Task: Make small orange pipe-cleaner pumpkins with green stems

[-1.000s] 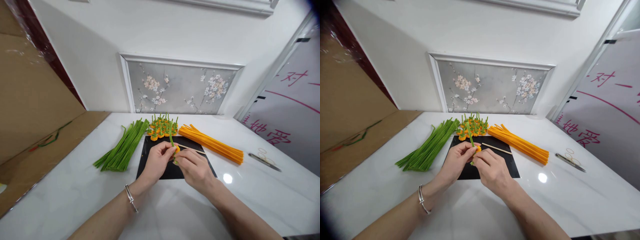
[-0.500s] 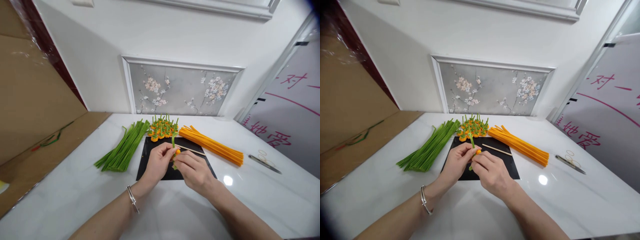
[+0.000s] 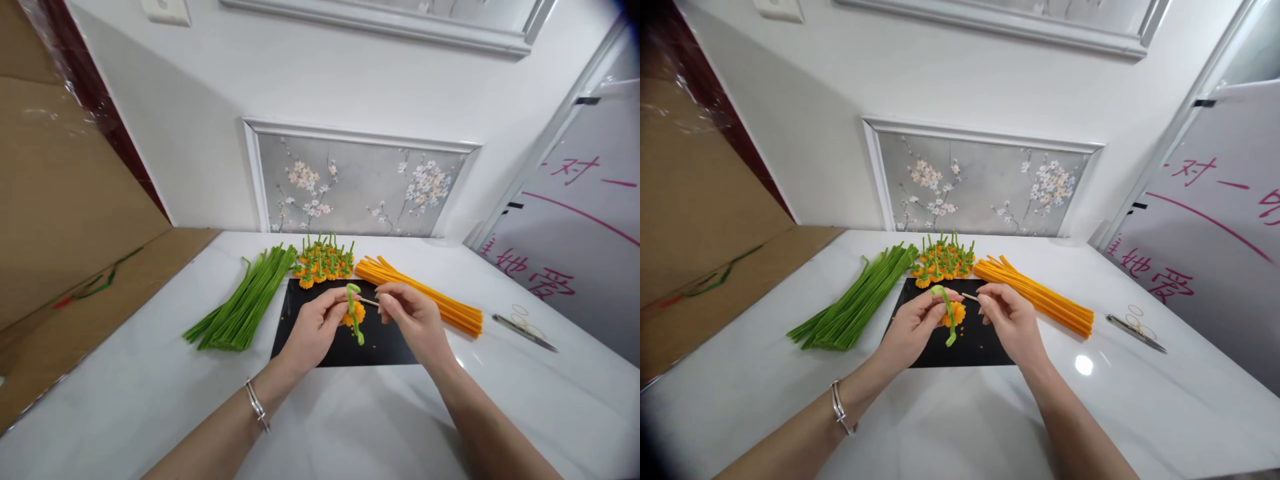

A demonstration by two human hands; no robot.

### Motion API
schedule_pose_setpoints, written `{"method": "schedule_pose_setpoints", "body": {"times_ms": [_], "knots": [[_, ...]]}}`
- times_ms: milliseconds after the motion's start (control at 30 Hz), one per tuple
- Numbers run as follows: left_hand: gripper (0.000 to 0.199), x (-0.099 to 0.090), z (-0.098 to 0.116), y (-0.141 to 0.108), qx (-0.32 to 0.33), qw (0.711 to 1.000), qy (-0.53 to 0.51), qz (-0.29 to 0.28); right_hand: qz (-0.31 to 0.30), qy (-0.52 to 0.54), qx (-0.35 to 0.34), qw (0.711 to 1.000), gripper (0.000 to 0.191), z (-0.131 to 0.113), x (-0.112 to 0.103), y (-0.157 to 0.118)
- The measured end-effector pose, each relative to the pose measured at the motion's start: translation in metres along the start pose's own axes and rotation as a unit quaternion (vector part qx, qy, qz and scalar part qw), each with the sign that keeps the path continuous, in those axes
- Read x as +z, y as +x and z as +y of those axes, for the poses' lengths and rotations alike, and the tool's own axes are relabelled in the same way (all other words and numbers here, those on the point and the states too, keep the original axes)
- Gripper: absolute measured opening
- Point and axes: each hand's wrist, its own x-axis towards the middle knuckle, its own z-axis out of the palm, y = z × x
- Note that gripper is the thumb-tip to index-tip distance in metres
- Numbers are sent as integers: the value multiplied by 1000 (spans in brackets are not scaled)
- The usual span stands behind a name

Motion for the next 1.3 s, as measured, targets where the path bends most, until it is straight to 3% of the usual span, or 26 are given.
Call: {"method": "schedule_pose_setpoints", "body": {"times_ms": [67,200,333,433,633,833,933,1167,1300], "knots": [[24,2,-1,0,5,1000,-29,0,-40,54,87,994,20,1,4,1],[13,6,-1,-1,-13,996,-81,23,-101,108,124,981,26,-5,15,-1],[15,8,2,-2,-10,996,-55,69,-111,110,111,981,28,-9,19,-4],[14,9,6,-2,-8,998,-43,55,-96,102,94,986,28,-7,18,-5],[24,14,10,-4,-34,993,-112,0,-68,95,90,989,22,-4,15,-3],[36,14,9,-2,-52,981,-185,-8,-113,82,70,988,24,-7,14,-5],[31,15,6,-1,-42,980,-196,10,-119,45,52,991,25,-5,14,-7],[17,11,1,-3,-9,998,-57,11,-70,-16,-7,997,22,1,18,-10],[13,9,3,-3,10,999,-32,5,-51,36,17,998,16,1,20,-9]]}}
